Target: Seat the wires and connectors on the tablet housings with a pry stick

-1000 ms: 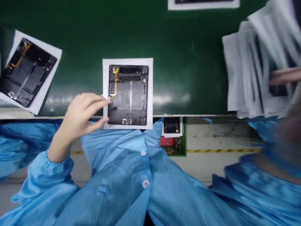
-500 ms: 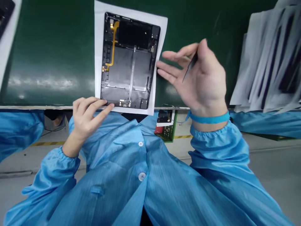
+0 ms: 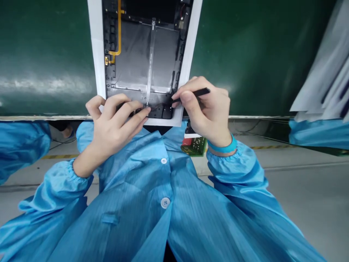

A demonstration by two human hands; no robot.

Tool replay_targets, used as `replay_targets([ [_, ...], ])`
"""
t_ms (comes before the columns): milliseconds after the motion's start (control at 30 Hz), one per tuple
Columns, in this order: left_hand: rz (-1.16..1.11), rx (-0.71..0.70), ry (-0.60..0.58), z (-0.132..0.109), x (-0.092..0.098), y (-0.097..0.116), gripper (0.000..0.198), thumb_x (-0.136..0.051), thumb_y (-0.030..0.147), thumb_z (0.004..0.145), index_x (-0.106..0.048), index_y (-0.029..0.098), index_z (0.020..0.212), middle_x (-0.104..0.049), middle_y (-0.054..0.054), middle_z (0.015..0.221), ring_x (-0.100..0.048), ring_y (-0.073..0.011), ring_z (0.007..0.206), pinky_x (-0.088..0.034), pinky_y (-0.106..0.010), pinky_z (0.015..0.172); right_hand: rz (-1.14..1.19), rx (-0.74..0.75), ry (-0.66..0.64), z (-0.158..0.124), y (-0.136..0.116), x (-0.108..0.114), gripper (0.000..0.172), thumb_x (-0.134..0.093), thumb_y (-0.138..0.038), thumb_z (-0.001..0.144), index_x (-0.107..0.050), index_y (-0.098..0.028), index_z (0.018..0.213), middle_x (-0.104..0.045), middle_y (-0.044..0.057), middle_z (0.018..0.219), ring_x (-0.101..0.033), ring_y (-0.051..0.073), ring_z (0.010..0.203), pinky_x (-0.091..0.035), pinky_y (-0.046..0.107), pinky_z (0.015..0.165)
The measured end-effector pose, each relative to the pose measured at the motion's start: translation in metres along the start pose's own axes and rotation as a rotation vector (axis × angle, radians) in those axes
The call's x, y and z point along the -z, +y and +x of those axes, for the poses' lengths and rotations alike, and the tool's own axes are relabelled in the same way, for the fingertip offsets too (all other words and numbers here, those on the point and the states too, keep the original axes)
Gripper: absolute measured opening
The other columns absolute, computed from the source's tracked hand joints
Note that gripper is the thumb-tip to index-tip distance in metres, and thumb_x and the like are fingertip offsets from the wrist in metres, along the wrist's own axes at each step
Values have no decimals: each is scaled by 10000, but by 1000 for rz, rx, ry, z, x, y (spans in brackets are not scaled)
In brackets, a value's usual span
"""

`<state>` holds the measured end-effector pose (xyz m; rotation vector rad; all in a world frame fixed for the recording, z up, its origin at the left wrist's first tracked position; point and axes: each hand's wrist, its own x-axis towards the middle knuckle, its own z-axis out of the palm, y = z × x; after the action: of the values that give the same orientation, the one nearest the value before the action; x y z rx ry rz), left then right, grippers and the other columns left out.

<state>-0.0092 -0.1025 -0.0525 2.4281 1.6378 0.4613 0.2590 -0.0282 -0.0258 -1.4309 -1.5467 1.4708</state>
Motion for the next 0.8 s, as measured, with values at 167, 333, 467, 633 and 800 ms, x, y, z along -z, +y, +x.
replay_targets([
  [167,-39,29,-99,1,9,0,374,-626,304,1146,-713,485,1462,-799,19,1442,-737,-375,1400,-509,-807,1159,-82,27,-9,4,4,-4,272,-751,-585,1070,-789,-334,974,-759,38,1010,-777,310,1217,-630,493,1126],
  [333,-79,-117,-82,6,9,-14,383,-607,302,1174,-677,420,1531,-735,5,1559,-683,-376,1499,-461,-820,1291,-321,334,-72,17,10,-4,457,-507,-725,1122,-736,-358,978,-778,45,965,-744,315,1043,-573,548,1081],
  [467,-88,-352,-41,14,7,-30,392,-654,260,1160,-662,310,1549,-714,-88,1590,-660,-406,1538,-625,-691,1173,-549,588,-33,22,13,2,384,-432,-595,1165,-651,-370,945,-778,13,898,-675,300,865,-498,520,927],
  [633,-157,-353,-189,25,14,-36,382,-563,251,1192,-662,306,1557,-690,-82,1618,-623,-437,1575,-634,-688,1185,-604,704,65,14,15,0,265,-474,-384,1201,-594,-329,970,-719,-13,855,-651,259,798,-479,473,847],
  [800,-250,-391,-352,40,25,-41,444,-397,287,1228,-623,269,1610,-652,-94,1638,-530,-472,1638,-543,-767,1250,-369,727,176,7,17,-21,170,-514,-347,1184,-615,-330,1048,-684,-24,880,-674,233,752,-507,449,754],
])
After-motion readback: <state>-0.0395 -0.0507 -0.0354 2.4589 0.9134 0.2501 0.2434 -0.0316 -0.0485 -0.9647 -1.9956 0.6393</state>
